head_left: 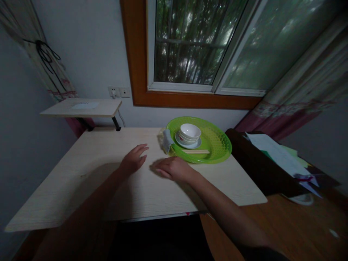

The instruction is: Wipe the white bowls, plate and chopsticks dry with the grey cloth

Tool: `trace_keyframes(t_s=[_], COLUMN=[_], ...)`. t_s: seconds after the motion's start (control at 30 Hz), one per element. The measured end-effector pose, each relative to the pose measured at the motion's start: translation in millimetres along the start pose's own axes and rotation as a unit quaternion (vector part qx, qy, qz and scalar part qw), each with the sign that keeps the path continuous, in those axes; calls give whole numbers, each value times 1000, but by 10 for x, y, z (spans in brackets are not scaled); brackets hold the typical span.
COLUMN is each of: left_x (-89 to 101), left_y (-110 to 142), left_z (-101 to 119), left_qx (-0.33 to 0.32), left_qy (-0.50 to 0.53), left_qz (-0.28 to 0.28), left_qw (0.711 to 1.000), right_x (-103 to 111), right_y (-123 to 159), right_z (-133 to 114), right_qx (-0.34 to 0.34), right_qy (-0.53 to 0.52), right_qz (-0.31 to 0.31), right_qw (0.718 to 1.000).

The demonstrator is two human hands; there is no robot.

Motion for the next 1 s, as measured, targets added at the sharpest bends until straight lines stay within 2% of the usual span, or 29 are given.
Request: trace_keyframes(t_s=[0.1, 0.2, 0.33, 0.43, 0.5, 0.63, 0.77, 0.87, 1.0], left_x=[193, 268, 175, 50, -21, -98, -89, -24, 126], left_y=[-308, -592, -907, -1068, -1127, -1136, -1012, -826, -507], left_z=[157, 377, 599, 646, 645, 616, 525, 388, 181], left_qx=[-14, -41, -94, -97, -91, -83, -80, -72, -69], left_qy=[-17, -41, -71, -84, -90, -107, -146, -160, -168], left_qz=[16, -4, -51, -82, -97, -95, -76, -70, -81], left_qw=[1000, 998, 992, 988, 987, 986, 983, 982, 980], right_x=[348, 610, 783, 817, 820, 814, 785, 738, 667], right_y=[203, 432, 680, 817, 890, 1000, 1037, 972, 768], right_z=[54, 278, 720, 1042, 1220, 1469, 1602, 1654, 1668], right_qx=[2, -64, -213, -308, -367, -466, -502, -505, -480], right_qy=[50, 78, 56, 15, 16, 73, 55, 15, -57], right_qz=[78, 153, 208, 249, 246, 178, 170, 154, 103], right_qw=[996, 983, 953, 918, 897, 863, 846, 849, 869])
Point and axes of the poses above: each hand's wrist, its own y-axis away from the middle knuckle, its own x-axis out of the back of the hand, z = x × y, the point moved 2 cm from there along -y, towards the middle knuckle, and after that the axes turned 14 degrees about -z, right-handed, at the moved point
